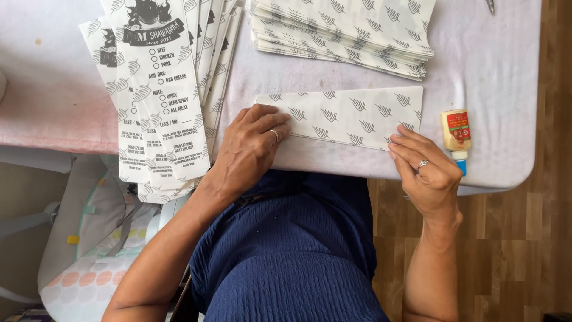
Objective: Folding and gluing printed paper sheets to create cone-shaped packaging
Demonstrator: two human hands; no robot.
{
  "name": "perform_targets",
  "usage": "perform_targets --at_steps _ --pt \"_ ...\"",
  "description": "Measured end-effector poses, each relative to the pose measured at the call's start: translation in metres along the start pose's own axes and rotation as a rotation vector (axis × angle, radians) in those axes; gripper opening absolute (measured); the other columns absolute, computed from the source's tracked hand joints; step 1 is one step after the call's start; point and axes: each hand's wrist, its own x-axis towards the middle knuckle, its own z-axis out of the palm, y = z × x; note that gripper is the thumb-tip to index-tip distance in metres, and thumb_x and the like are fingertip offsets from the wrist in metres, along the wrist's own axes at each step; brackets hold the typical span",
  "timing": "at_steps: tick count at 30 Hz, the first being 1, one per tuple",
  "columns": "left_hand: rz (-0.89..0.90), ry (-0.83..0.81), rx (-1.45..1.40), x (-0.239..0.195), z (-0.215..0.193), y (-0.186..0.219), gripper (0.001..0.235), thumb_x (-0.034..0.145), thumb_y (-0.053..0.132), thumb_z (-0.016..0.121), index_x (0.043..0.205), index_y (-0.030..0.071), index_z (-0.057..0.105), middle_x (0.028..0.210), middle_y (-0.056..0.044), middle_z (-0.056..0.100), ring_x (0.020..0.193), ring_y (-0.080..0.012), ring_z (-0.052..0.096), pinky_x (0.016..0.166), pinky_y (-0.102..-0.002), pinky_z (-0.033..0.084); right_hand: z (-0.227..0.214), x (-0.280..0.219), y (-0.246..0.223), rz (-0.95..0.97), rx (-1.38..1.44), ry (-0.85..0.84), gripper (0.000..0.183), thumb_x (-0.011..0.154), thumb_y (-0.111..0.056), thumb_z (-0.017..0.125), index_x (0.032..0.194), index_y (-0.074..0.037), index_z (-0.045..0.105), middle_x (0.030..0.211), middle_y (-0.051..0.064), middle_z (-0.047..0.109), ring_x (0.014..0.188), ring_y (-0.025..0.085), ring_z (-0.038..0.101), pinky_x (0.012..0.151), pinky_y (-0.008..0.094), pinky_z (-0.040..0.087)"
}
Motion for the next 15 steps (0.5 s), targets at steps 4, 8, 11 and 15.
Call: perform_targets --at_steps 4,8,11,15 --pt "-0.013 0.018 -0.007 0.000 -0.001 0.002 0.012 0.097 0.010 0.072 0.089 0.008 0.080 0.099 -0.006 0.078 0.107 -0.0259 0.069 0.092 -0.036 0.055 0.002 -0.002 0.000 0.003 -0.014 0.004 0.007 0.095 0.013 0.077 0.096 0.007 0.078 0.102 0.020 0.078 0.105 0.043 0.076 0.091 0.048 0.062" --pt "-0.046 0.042 -0.031 0.003 -0.004 0.008 0.011 0.097 0.007 0.073 0.088 0.006 0.080 0.095 -0.007 0.078 0.102 -0.0255 0.070 0.090 -0.035 0.056 0.003 -0.005 0.003 -0.004 -0.023 0.018 0.005 0.094 0.012 0.078 0.095 0.007 0.078 0.100 0.020 0.078 0.104 0.042 0.076 0.090 0.048 0.062" --pt "-0.048 0.056 -0.037 0.004 -0.004 0.010 0.011 0.096 0.006 0.073 0.087 0.005 0.079 0.094 -0.007 0.077 0.100 -0.0260 0.070 0.090 -0.035 0.055 0.004 -0.005 0.002 -0.007 -0.025 0.023 0.005 0.095 0.012 0.077 0.095 0.008 0.078 0.099 0.020 0.078 0.104 0.042 0.076 0.089 0.048 0.062" --pt "-0.057 0.057 -0.020 0.005 -0.006 0.013 0.012 0.097 0.004 0.071 0.087 0.005 0.078 0.095 -0.007 0.077 0.100 -0.0258 0.070 0.090 -0.035 0.056 0.004 -0.005 0.000 0.006 -0.029 0.010 0.005 0.096 0.014 0.076 0.096 0.009 0.077 0.100 0.022 0.077 0.105 0.043 0.075 0.090 0.050 0.061"
